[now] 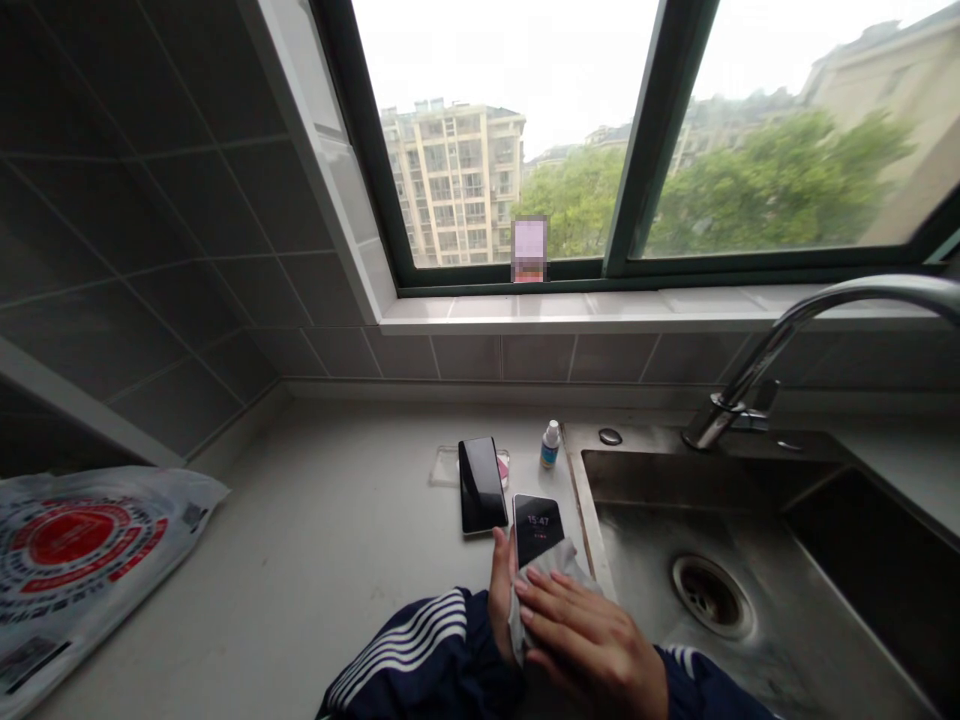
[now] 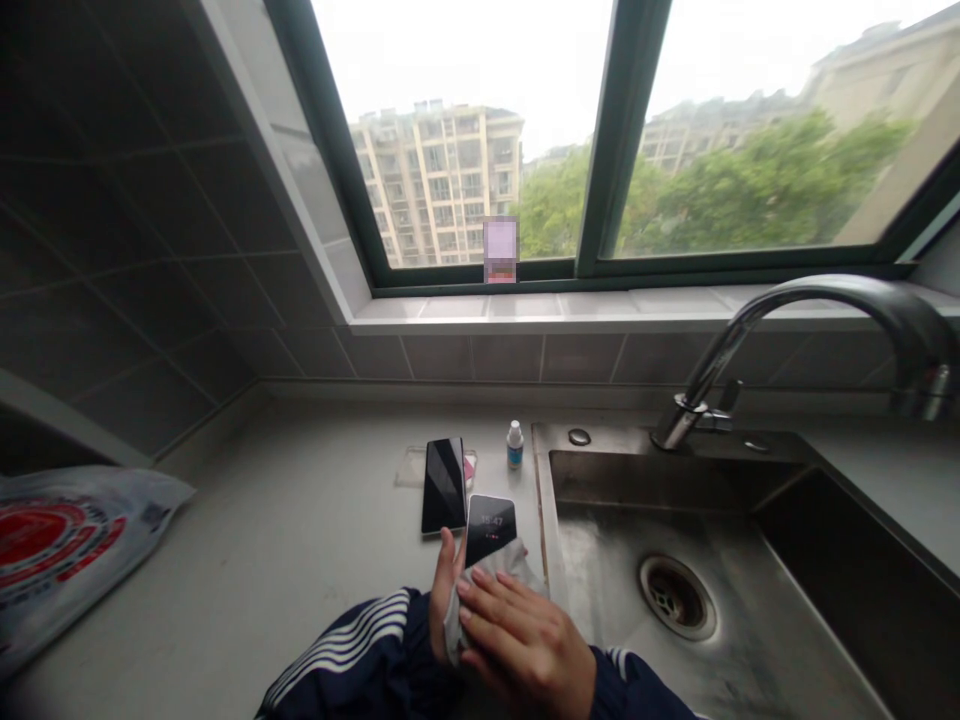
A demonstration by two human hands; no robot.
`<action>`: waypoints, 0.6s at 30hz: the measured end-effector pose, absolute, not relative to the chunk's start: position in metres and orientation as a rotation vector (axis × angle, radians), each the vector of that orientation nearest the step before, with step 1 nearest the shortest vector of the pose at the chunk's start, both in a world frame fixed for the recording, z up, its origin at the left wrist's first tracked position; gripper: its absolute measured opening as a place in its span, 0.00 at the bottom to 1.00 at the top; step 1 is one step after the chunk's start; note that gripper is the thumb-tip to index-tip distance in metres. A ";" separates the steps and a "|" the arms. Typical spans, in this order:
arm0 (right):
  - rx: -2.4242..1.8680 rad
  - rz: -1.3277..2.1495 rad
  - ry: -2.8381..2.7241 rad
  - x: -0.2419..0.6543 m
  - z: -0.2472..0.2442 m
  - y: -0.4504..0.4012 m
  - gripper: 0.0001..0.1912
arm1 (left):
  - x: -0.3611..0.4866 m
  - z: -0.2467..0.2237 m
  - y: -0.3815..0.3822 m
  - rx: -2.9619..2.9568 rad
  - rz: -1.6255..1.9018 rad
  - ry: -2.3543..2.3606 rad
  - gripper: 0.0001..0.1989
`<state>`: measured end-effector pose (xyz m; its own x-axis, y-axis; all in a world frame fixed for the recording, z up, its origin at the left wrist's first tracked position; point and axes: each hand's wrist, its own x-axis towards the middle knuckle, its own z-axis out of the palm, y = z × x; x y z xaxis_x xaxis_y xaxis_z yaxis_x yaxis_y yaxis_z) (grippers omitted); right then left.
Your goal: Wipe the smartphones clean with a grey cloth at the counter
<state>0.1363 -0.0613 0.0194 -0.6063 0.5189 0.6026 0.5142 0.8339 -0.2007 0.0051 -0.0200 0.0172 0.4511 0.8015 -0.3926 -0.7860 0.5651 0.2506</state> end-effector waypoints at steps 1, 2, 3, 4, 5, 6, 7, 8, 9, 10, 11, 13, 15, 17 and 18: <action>-0.718 0.034 -2.362 0.139 0.022 -0.059 0.18 | 0.006 0.018 -0.020 0.015 1.014 0.510 0.30; -0.690 0.063 -2.389 0.142 0.024 -0.056 0.18 | 0.007 0.018 -0.020 0.013 1.027 0.511 0.30; -0.670 0.093 -2.409 0.146 0.026 -0.053 0.19 | 0.007 0.019 -0.019 0.021 1.033 0.512 0.29; -0.663 0.125 -2.423 0.149 0.028 -0.051 0.19 | 0.007 0.020 -0.019 0.036 1.038 0.514 0.30; -0.669 0.156 -2.427 0.152 0.029 -0.049 0.19 | 0.007 0.020 -0.019 0.056 1.039 0.516 0.31; -0.682 0.187 -2.425 0.155 0.030 -0.048 0.19 | 0.006 0.021 -0.019 0.075 1.036 0.515 0.32; -0.697 0.217 -2.417 0.157 0.031 -0.046 0.19 | 0.005 0.022 -0.018 0.092 1.033 0.507 0.33; -0.717 0.241 -2.403 0.159 0.031 -0.046 0.19 | 0.004 0.022 -0.018 0.109 1.028 0.491 0.34; -0.743 0.254 -2.384 0.161 0.031 -0.045 0.19 | 0.003 0.022 -0.018 0.127 1.020 0.469 0.34; -0.776 0.254 -2.363 0.163 0.031 -0.044 0.20 | 0.003 0.021 -0.017 0.148 1.011 0.447 0.35; -0.812 0.242 -2.346 0.164 0.031 -0.043 0.20 | 0.002 0.021 -0.017 0.167 1.003 0.427 0.35; -0.889 0.178 -2.340 0.166 0.029 -0.041 0.22 | 0.003 0.018 -0.018 0.208 0.982 0.396 0.34; -0.964 0.089 -2.349 0.167 0.026 -0.038 0.25 | 0.006 0.015 -0.019 0.258 0.977 0.375 0.32; -1.035 0.020 -2.329 0.169 0.023 -0.036 0.28 | 0.008 0.014 -0.023 0.319 0.985 0.362 0.31; -1.072 0.004 -2.304 0.170 0.021 -0.034 0.28 | 0.008 0.015 -0.026 0.350 0.981 0.363 0.31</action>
